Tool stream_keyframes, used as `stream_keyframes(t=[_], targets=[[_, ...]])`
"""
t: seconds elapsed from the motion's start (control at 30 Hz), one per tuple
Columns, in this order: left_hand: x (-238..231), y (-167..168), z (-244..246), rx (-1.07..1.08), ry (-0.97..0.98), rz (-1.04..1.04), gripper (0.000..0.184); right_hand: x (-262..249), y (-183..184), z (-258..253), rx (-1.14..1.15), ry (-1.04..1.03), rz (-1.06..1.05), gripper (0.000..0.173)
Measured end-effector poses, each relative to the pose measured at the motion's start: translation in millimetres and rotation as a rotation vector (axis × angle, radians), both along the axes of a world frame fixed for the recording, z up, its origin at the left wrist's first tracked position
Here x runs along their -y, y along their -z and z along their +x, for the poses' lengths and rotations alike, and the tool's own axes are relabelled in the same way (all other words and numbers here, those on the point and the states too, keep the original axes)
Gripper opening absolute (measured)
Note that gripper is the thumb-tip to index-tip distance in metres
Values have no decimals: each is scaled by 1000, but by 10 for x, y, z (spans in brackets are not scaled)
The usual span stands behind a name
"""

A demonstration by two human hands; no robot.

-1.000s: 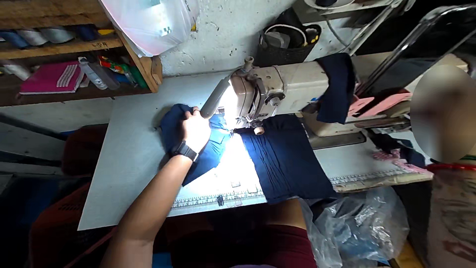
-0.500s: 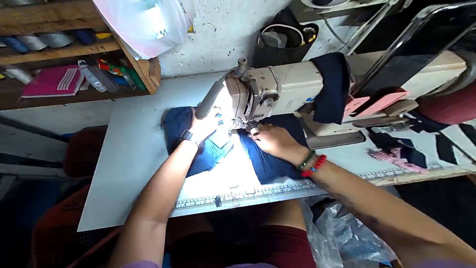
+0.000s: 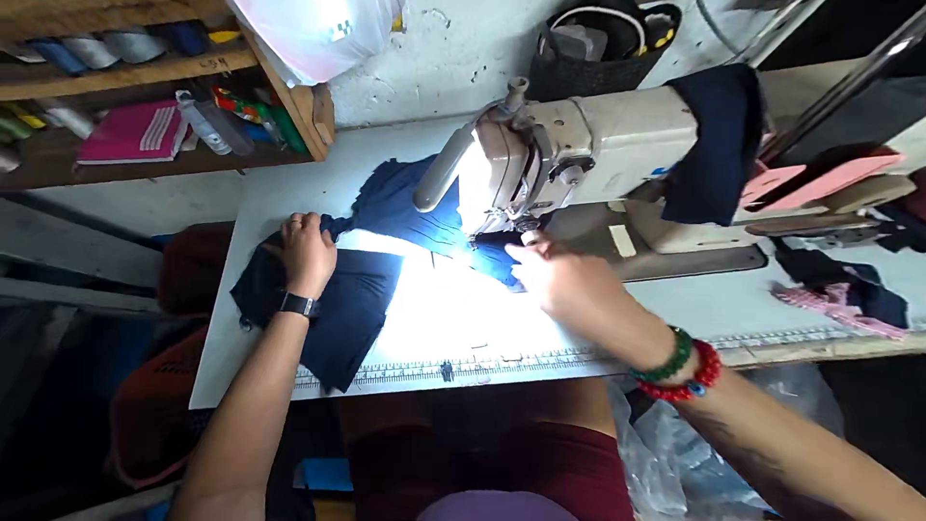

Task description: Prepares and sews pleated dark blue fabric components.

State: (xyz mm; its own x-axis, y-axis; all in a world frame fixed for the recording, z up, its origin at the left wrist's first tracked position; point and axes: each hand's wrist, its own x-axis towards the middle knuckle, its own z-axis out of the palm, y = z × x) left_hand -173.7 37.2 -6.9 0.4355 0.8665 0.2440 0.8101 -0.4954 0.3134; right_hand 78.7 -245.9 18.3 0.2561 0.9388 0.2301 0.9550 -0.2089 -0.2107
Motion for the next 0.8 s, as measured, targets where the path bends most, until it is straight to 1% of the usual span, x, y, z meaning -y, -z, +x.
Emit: stream_keyframes(t=[0.07,0.1,0.13,0.23,0.33,0.4,0.43,0.47,0.53,0.6,0.67,0.7,0.73,0.77,0.8], targets=[[118,11,-149,-9,-34,11,31,-55,126,-330,68,-159,80,26],[179,25,-185,-16,-46,10,32,-147,184,-488,102,-221,133,22],[231,38,-207,-20,-53,12,32,-264,200,-632,103,-253,142,21],[346,66,-256,-15,-66,19,31,-672,131,-890,9,-255,0,30],[486,60,-357,-15,-63,11,31,-884,93,-945,46,-293,-83,39],[609,-73,-455,-80,-73,-37,35,-807,131,-894,10,-265,-52,46],[663,-191,-527,-145,-71,-68,39,-711,161,-855,-11,-240,-6,46],[706,-328,-608,-197,-61,-116,40,-595,170,-817,-12,-218,31,42],[764,-529,-800,-267,-28,-190,40,-376,203,-797,38,-204,127,22],[773,-644,-893,-331,-4,-181,46,-302,239,-880,20,-217,231,34],[739,-597,-808,-342,79,-126,62,-327,250,-1032,-68,-225,214,42],[714,-536,-715,-309,151,-98,73,-361,252,-1106,-114,-230,176,45],[686,-466,-606,-273,220,-77,80,-393,262,-1173,-148,-244,156,47],[652,-383,-508,-237,268,-45,75,-405,265,-1226,-170,-256,135,48],[603,-294,-458,-190,282,-7,59,-397,251,-1261,-187,-263,97,47]])
